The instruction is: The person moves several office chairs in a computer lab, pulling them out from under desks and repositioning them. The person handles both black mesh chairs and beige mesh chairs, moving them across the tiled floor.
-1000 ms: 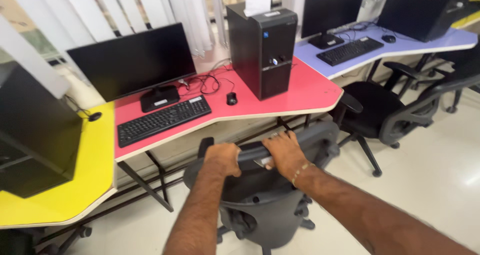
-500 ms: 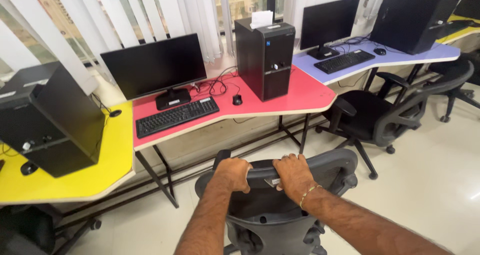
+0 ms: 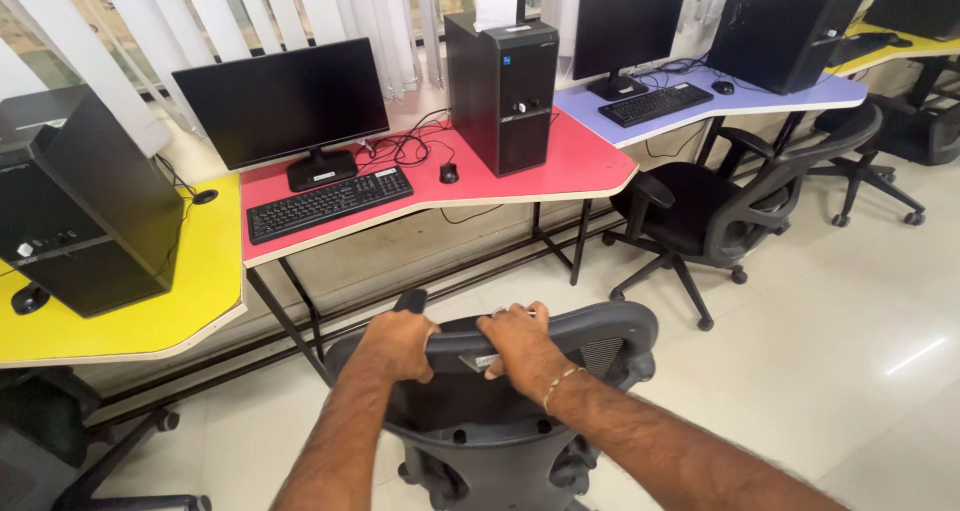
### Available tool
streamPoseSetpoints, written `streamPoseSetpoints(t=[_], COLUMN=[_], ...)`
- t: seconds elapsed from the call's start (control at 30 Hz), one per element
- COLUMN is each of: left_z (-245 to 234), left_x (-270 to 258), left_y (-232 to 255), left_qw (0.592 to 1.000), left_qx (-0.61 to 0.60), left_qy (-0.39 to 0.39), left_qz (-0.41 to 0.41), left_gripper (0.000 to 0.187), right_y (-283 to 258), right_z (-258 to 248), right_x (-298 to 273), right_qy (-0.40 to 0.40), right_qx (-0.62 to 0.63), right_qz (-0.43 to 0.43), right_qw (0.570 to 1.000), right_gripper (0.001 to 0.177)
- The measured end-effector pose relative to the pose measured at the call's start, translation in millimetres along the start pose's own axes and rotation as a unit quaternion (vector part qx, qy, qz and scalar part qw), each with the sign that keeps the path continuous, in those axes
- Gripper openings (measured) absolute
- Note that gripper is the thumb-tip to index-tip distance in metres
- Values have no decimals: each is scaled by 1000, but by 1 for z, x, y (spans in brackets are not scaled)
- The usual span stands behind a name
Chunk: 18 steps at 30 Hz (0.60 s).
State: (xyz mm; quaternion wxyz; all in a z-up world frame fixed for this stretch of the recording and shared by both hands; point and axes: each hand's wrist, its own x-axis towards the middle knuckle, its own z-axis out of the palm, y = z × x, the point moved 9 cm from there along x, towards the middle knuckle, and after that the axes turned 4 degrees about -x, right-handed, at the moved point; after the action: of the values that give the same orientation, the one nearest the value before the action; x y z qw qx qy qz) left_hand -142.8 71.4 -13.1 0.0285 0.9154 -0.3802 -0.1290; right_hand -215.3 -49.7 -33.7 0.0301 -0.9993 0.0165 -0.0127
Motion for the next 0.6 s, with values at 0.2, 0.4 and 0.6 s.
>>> streamPoseSetpoints(t=[0.2, 0.4, 0.6], left_z=[-2, -2, -5], left_x=[-30, -39, -38], left_y=[-14, -33, -69], left_qw=[998, 995, 995], left_qx=[-35, -65, -48], left_qy=[-8, 12, -1], left_qz=[-56, -79, -91], left_gripper=[63, 74, 71], right_y=[-14, -28, -53], right_z=[-7, 0, 9], right_x=[9, 35, 63], right_qy=[5, -5, 1], right_qx=[35, 27, 18], right_qz=[-90, -142, -157], right_qw=[995, 989, 987], right_gripper=[60, 70, 68])
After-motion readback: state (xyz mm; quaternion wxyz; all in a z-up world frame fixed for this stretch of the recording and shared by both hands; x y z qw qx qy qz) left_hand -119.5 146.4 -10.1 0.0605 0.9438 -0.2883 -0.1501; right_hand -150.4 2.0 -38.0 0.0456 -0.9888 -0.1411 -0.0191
